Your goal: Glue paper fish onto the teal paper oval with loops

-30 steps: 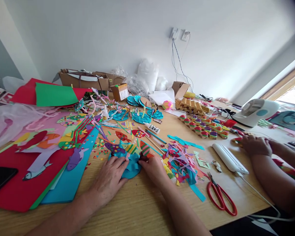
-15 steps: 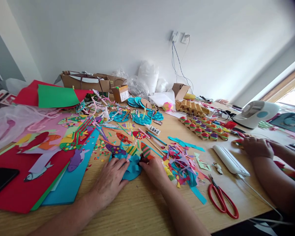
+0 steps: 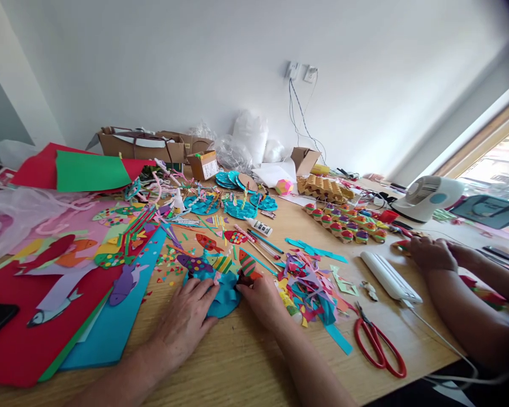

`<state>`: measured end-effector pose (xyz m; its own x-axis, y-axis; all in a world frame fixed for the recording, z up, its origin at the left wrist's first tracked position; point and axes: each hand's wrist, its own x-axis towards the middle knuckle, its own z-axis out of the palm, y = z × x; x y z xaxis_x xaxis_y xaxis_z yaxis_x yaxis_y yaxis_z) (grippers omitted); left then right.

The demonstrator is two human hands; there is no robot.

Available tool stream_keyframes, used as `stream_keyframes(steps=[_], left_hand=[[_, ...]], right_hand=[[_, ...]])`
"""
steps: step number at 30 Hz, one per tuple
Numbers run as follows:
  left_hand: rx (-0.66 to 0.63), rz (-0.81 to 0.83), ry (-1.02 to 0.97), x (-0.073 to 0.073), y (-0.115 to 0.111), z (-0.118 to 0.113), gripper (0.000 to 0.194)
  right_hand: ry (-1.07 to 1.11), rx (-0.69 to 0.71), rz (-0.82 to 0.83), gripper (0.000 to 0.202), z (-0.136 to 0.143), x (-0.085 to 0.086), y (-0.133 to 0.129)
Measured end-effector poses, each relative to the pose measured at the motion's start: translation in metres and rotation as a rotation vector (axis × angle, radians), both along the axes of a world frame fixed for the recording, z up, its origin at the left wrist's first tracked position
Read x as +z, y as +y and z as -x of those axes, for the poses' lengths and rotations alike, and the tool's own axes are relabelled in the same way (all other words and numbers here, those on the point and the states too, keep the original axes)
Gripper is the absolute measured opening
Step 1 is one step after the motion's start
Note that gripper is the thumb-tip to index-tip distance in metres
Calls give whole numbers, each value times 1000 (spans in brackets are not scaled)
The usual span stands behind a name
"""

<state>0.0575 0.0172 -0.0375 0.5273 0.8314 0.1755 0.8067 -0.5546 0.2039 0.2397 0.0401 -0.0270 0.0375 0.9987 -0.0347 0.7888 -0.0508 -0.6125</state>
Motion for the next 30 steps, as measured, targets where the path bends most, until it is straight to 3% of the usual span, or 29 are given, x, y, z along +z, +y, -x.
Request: stream_keyframes(steps=[16, 30], left_hand=[[16, 75, 23, 8, -1, -1, 51], [-1, 27, -3, -1, 1, 1, 53]], right_hand=[[9, 10, -8, 11, -2, -7, 1], [13, 7, -7, 12, -2, -6, 1]])
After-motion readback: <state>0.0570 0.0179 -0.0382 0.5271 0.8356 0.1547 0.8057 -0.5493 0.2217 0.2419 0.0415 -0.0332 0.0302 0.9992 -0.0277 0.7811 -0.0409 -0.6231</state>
